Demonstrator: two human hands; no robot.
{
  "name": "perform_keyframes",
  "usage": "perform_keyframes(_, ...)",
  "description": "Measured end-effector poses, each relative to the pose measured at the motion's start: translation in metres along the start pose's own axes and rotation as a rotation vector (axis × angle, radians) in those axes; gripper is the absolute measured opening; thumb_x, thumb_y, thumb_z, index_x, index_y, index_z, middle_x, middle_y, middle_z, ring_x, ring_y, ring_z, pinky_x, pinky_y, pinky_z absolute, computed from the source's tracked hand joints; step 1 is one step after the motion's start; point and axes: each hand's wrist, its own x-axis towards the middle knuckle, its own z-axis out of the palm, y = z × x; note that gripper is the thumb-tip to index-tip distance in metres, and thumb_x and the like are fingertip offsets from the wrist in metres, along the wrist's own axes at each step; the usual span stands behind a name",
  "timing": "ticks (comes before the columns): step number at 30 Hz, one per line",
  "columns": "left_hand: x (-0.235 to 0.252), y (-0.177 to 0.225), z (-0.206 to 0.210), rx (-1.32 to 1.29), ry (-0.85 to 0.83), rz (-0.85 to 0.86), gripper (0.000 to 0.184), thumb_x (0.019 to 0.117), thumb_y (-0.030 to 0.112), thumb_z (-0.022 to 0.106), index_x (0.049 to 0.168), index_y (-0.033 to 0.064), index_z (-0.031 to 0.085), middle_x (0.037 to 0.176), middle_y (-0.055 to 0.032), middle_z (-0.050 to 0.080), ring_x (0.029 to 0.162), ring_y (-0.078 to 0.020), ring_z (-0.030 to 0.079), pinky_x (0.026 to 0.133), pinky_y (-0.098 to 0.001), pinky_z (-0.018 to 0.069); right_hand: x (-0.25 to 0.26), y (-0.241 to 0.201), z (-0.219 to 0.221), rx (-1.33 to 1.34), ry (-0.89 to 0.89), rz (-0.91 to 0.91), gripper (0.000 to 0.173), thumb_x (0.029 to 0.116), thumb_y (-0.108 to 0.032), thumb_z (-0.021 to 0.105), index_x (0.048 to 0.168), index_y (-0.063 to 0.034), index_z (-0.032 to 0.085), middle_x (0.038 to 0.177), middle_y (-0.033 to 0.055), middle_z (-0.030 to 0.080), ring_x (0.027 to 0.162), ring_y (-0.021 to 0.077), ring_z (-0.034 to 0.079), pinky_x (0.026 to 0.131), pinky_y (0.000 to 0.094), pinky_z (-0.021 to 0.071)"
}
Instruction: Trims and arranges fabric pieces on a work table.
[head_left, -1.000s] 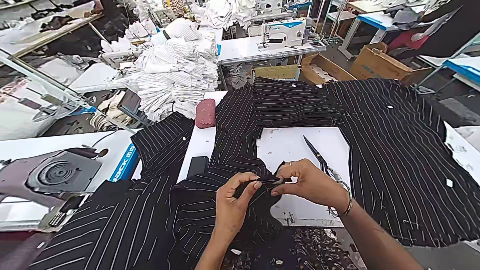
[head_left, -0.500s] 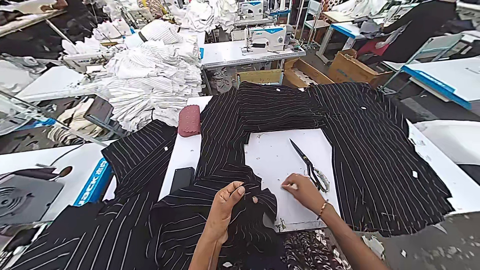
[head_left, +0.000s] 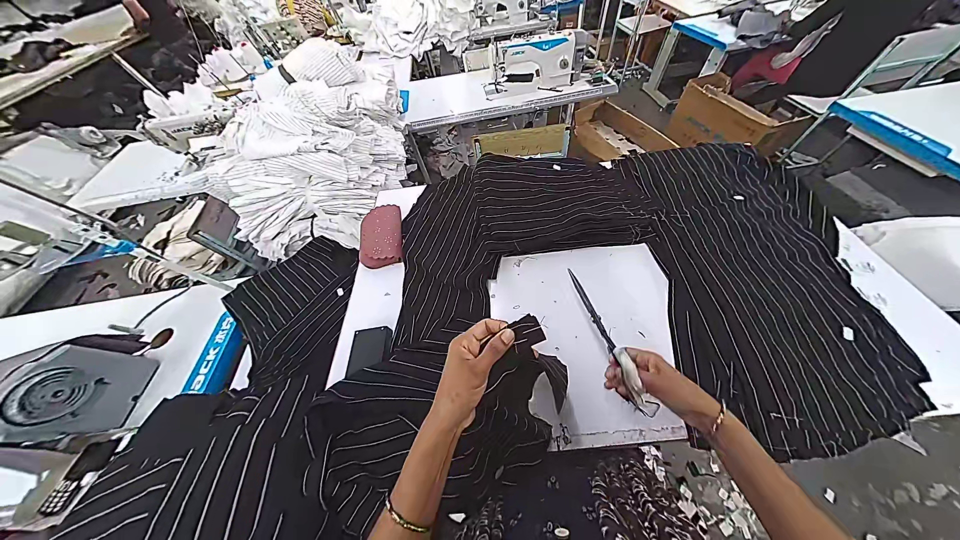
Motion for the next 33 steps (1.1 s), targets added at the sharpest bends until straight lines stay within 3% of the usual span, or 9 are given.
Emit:
perform_keyframes(2, 0.003, 0.0, 0.003, 0.011, 0.014, 0.0, 0.018, 0.1017, 0.003, 0.05, 0.099, 0.0048, 0.068, 0.084, 0.0013, 0.075, 0.077, -0.007, 0.072, 0.074, -0.0242, 0.0611, -0.025, 0.002, 0.022, 0.152, -0.147, -0.088, 0.005, 0.1007, -0.015, 0.052, 0.104, -0.0132, 0.055, 0.078, -0.0066, 0.069, 0.068, 0.0049, 0.068, 0.063, 0.0223, 0.0575)
perform_keyframes(4, 0.007, 0.001, 0.006, 0.025, 0.022, 0.007, 0.018, 0.1017, 0.004, 0.051, 0.098, 0.0049, 0.068, 0.083, 0.0013, 0.074, 0.076, -0.007, 0.072, 0.074, -0.0248, 0.0612, -0.048, 0.003, 0.037, 0.187, -0.211, -0.127, 0.017, 0.0976, -0.036, 0.066, 0.091, -0.0219, 0.059, 0.062, -0.0134, 0.059, 0.049, -0.002, 0.056, 0.045, 0.0157, 0.0473)
perform_keyframes(5, 0.008, 0.003, 0.008, 0.034, 0.022, 0.015, 0.017, 0.1018, 0.004, 0.051, 0.098, 0.0047, 0.068, 0.083, 0.0013, 0.074, 0.076, -0.0071, 0.072, 0.074, -0.0249, 0.0611, -0.057, 0.005, 0.039, 0.167, -0.253, -0.132, 0.023, 0.0931, -0.042, 0.071, 0.088, -0.0233, 0.059, 0.06, -0.015, 0.055, 0.046, -0.0041, 0.051, 0.043, 0.0142, 0.0424)
perform_keyframes(7, 0.01, 0.005, 0.011, 0.061, 0.018, 0.033, 0.017, 0.1014, 0.003, 0.052, 0.097, 0.0047, 0.068, 0.084, 0.0023, 0.074, 0.077, -0.0055, 0.071, 0.074, -0.0232, 0.06, -0.07, 0.007, 0.036, 0.073, -0.338, -0.144, 0.042, 0.083, -0.059, 0.077, 0.087, -0.0224, 0.058, 0.062, -0.0155, 0.051, 0.048, -0.0059, 0.046, 0.045, 0.0131, 0.038)
perform_keyframes(11, 0.012, 0.008, 0.023, 0.153, -0.026, 0.102, 0.014, 0.0985, 0.002, 0.057, 0.095, 0.0067, 0.069, 0.083, 0.008, 0.071, 0.076, 0.0016, 0.066, 0.073, -0.017, 0.0556, -0.078, 0.001, 0.026, -0.12, -0.361, -0.22, 0.059, 0.0801, -0.073, 0.07, 0.095, -0.0175, 0.055, 0.066, -0.014, 0.049, 0.055, -0.005, 0.046, 0.051, 0.0146, 0.0387)
perform_keyframes(15, 0.01, 0.011, 0.037, 0.255, -0.026, 0.204, 0.008, 0.0966, 0.004, 0.062, 0.097, 0.0064, 0.07, 0.085, 0.0094, 0.072, 0.078, 0.004, 0.065, 0.074, -0.0146, 0.0538, -0.075, -0.015, 0.02, -0.256, -0.314, -0.258, 0.061, 0.0787, -0.072, 0.073, 0.095, -0.017, 0.054, 0.065, -0.0137, 0.047, 0.054, -0.0042, 0.046, 0.051, 0.0163, 0.038)
perform_keyframes(20, 0.008, 0.018, 0.052, 0.378, 0.075, 0.259, 0.007, 0.0972, 0.008, 0.064, 0.098, 0.0047, 0.07, 0.083, 0.0081, 0.072, 0.076, 0.0047, 0.064, 0.071, -0.013, 0.0521, -0.079, -0.016, 0.018, -0.234, -0.277, -0.302, 0.058, 0.0813, -0.069, 0.072, 0.095, -0.0159, 0.055, 0.065, -0.0135, 0.046, 0.055, -0.0043, 0.045, 0.052, 0.0162, 0.0377)
perform_keyframes(28, 0.007, 0.018, 0.054, 0.408, 0.124, 0.304, 0.007, 0.0967, 0.006, 0.063, 0.098, 0.0033, 0.069, 0.082, 0.0081, 0.071, 0.074, 0.0047, 0.064, 0.069, -0.0129, 0.0522, -0.079, -0.002, 0.03, -0.212, -0.18, -0.333, 0.04, 0.0888, -0.048, 0.076, 0.085, -0.0137, 0.057, 0.061, -0.0118, 0.048, 0.053, -0.0044, 0.045, 0.051, 0.0164, 0.0357)
perform_keyframes(33, 0.004, 0.02, 0.05, 0.415, 0.126, 0.304, 0.006, 0.0963, 0.007, 0.063, 0.098, 0.0036, 0.068, 0.083, 0.0084, 0.071, 0.076, 0.0049, 0.064, 0.071, -0.0127, 0.0524, -0.075, -0.001, 0.04, -0.168, -0.195, -0.36, 0.041, 0.0908, -0.051, 0.073, 0.085, -0.0138, 0.057, 0.06, -0.0119, 0.048, 0.052, -0.0042, 0.044, 0.05, 0.0167, 0.0355)
